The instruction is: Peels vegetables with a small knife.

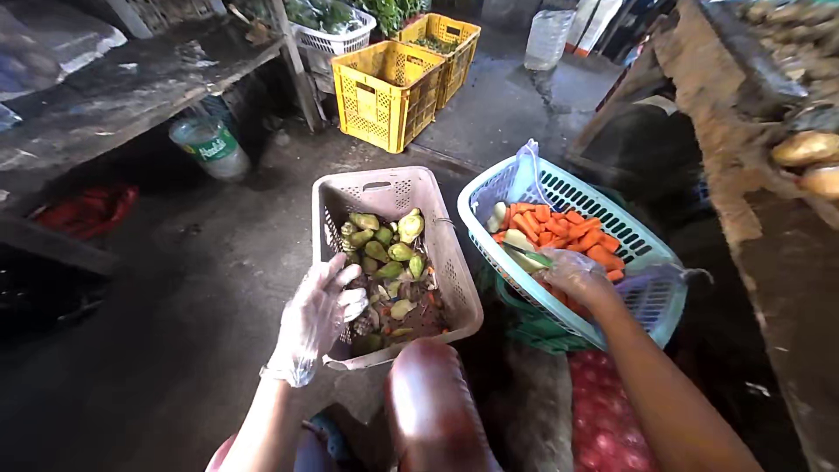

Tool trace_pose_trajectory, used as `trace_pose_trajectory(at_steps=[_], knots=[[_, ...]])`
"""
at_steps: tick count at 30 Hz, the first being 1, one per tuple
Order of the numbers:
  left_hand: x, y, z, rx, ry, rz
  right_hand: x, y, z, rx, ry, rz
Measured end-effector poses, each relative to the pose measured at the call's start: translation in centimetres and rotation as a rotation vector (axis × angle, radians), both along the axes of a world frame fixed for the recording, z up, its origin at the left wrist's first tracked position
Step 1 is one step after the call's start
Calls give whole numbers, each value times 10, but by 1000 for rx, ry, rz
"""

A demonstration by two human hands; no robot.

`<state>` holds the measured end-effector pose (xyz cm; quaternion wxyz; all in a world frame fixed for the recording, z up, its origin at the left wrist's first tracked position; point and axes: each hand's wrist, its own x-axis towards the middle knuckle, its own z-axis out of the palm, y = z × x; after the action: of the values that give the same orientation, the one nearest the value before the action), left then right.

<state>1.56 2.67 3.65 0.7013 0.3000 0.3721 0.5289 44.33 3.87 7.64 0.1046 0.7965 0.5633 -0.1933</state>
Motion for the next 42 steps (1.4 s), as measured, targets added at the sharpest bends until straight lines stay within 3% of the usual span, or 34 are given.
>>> trace_pose_trajectory(at_steps=[2, 5, 7, 9, 13, 17, 21, 23, 26, 29, 34, 37, 39, 42], knots=[[6, -4, -7, -38, -34, -10, -2, 1, -3, 23, 25, -37], [9, -10, -8, -80, 54, -13, 8, 0, -4, 153, 274, -224], [9, -13, -6, -84, 118, -7, 8, -7, 0, 324, 504, -396], [15, -15, 1, -72, 204, -8, -7, -18, 12, 528, 677, -436], [39, -27, 6, 62, 291, -17, -98, -43, 26, 682, 828, -137], [49, -35, 0, 107, 159, 132, -227, -63, 15, 554, 787, 91], [15, -43, -12, -2, -283, 354, -289, -84, 10, 251, 961, 314], [-7, -48, -14, -49, -521, 390, -290, -91, -3, 354, 1075, 373], [-28, -54, -30, -62, -858, 333, -284, -96, -22, 538, 874, 407], [-29, -53, -33, -33, -811, 318, -292, -109, -23, 519, 691, 486], [-27, -55, -30, -84, -898, 325, -303, -120, -16, 540, 582, 566], [-26, -57, -30, -44, -758, 351, -306, -116, -3, 335, 539, 557], [-24, -60, -32, -21, -633, 394, -307, -117, -2, 317, 549, 564], [-24, -57, -36, -33, -686, 388, -306, -119, -5, 359, 585, 579]])
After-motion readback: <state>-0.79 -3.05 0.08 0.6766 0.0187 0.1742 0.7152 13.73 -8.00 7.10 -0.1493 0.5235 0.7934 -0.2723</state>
